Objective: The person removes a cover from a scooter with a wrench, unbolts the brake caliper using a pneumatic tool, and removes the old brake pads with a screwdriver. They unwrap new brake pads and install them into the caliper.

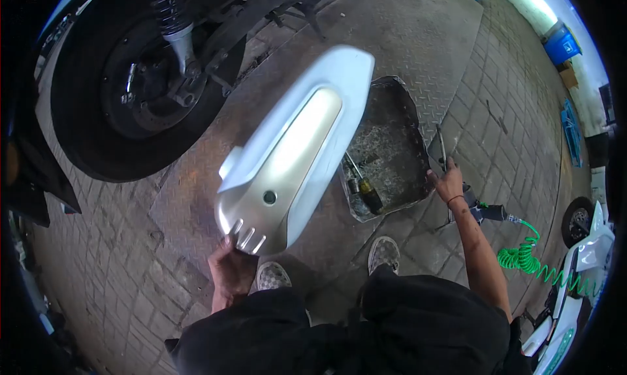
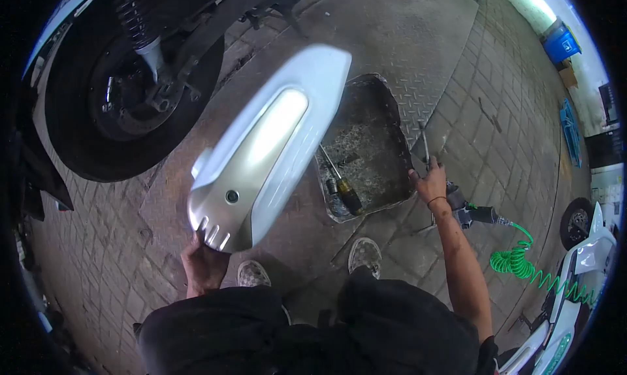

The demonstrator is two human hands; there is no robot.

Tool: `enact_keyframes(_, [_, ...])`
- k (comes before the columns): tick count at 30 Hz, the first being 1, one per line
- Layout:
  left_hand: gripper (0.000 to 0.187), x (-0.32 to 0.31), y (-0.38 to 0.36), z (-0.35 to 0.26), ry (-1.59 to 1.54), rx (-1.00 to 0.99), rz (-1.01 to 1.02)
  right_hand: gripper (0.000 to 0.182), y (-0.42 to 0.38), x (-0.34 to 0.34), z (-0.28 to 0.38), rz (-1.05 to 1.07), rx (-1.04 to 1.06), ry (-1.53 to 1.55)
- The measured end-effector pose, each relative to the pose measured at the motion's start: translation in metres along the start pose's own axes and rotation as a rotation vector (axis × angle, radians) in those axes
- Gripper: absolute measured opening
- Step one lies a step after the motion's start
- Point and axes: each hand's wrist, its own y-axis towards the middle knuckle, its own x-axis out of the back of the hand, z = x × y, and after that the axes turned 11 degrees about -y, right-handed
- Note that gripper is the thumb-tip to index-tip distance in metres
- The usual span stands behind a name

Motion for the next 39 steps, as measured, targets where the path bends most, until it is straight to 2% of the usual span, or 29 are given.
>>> enact_keyframes(2, [0.064,0.007,-0.007,0.006,-0.111,0.085,-0.145,0.072,0.002,0.006,-0.012,0.188,-0.158,0.125])
enact_keyframes(3, [0.066,0.023,-0.007,0.008,-0.073,0.06,-0.137,0.063,-0.001,0.001,-0.014,0.21,-0.215,0.158])
enact_keyframes(4, [0.066,0.025,-0.006,0.007,-0.065,0.07,-0.135,0.063,-0.003,-0.005,-0.018,0.211,-0.227,0.16])
enact_keyframes(6, [0.07,0.03,-0.001,0.006,-0.045,0.04,-0.154,0.048,-0.008,-0.022,-0.028,0.225,-0.091,0.133])
enact_keyframes(7, [0.072,0.033,0.004,0.006,-0.009,0.016,-0.16,0.038,-0.013,-0.035,-0.034,0.138,-0.065,0.118])
enact_keyframes(8, [0.069,0.04,0.009,0.004,-0.018,0.012,-0.142,0.038,-0.015,-0.045,-0.042,0.143,-0.075,0.119])
enact_keyframes(10, [0.064,0.028,0.022,0.005,-0.001,-0.052,-0.171,0.036,-0.024,-0.051,-0.05,0.019,-0.114,0.13])
enact_keyframes(11, [0.064,0.028,0.03,0.005,0.004,-0.037,-0.169,0.036,-0.028,-0.05,-0.057,0.021,-0.129,0.127])
enact_keyframes(13, [0.055,0.034,0.053,0.009,0.169,-0.094,-0.075,0.036,-0.034,-0.034,-0.067,0.163,-0.372,0.098])
enact_keyframes(14, [0.053,0.034,0.064,0.012,0.223,-0.109,-0.042,0.036,-0.039,-0.025,-0.072,0.162,-0.385,0.091])
enact_keyframes(16, [0.052,0.026,0.093,0.019,0.006,0.039,-0.097,0.039,-0.058,-0.011,-0.08,0.126,-0.429,0.106])
enact_keyframes(17, [0.053,0.019,0.108,0.026,0.022,0.046,-0.127,0.054,-0.068,-0.013,-0.098,0.099,-0.292,0.167])
enact_keyframes(18, [0.053,0.016,0.123,0.032,0.037,0.051,-0.126,0.054,-0.074,-0.016,-0.113,0.101,-0.309,0.154])
enact_keyframes(20, [0.053,-0.011,0.152,0.049,0.039,0.063,-0.12,0.068,-0.082,-0.02,-0.138,0.081,-0.337,0.019])
enact_keyframes(21, [0.054,-0.008,0.172,0.055,0.032,0.111,-0.081,0.067,-0.081,0.008,-0.118,0.195,-0.378,0.05])
enact_keyframes(22, [0.056,-0.005,0.193,0.06,0.024,0.16,-0.041,0.067,-0.081,0.016,-0.111,0.196,-0.395,0.043])
enact_keyframes(24, [0.06,-0.021,0.218,0.072,0.147,0.137,-0.049,0.053,-0.08,0.027,-0.101,0.128,-0.264,0.15])
enact_keyframes(26, [0.061,-0.03,0.233,0.072,0.339,0.18,-0.144,0.053,-0.063,0.043,-0.067,0.246,-0.368,0.238])
enact_keyframes(28, [0.06,-0.011,0.243,0.065,0.419,0.174,-0.119,0.056,-0.043,0.039,-0.049,0.232,-0.274,0.326])
enact_keyframes(30, [0.06,0.0,0.239,0.058,0.508,0.158,-0.097,0.055,-0.018,0.017,-0.043,0.188,-0.232,0.29])
enact_keyframes(32, [0.057,-0.015,0.215,0.047,0.594,-0.054,-0.087,0.055,0.004,-0.005,-0.035,0.147,-0.187,0.261])
enact_keyframes(35, [0.055,-0.03,0.185,0.034,0.702,-0.149,-0.12,0.054,0.035,-0.03,-0.029,0.084,-0.133,0.273])
enact_keyframes(36, [0.055,-0.027,0.179,0.031,0.702,-0.156,-0.122,0.058,0.044,-0.036,-0.028,0.067,-0.123,0.214])
enact_keyframes(38, [0.044,-0.019,0.167,0.026,0.733,-0.212,-0.158,0.064,0.05,-0.046,-0.03,0.045,-0.107,0.155])
enact_keyframes(39, [0.044,-0.014,0.162,0.025,0.73,-0.215,-0.159,0.066,0.047,-0.044,-0.024,-0.053,-0.026,0.043])
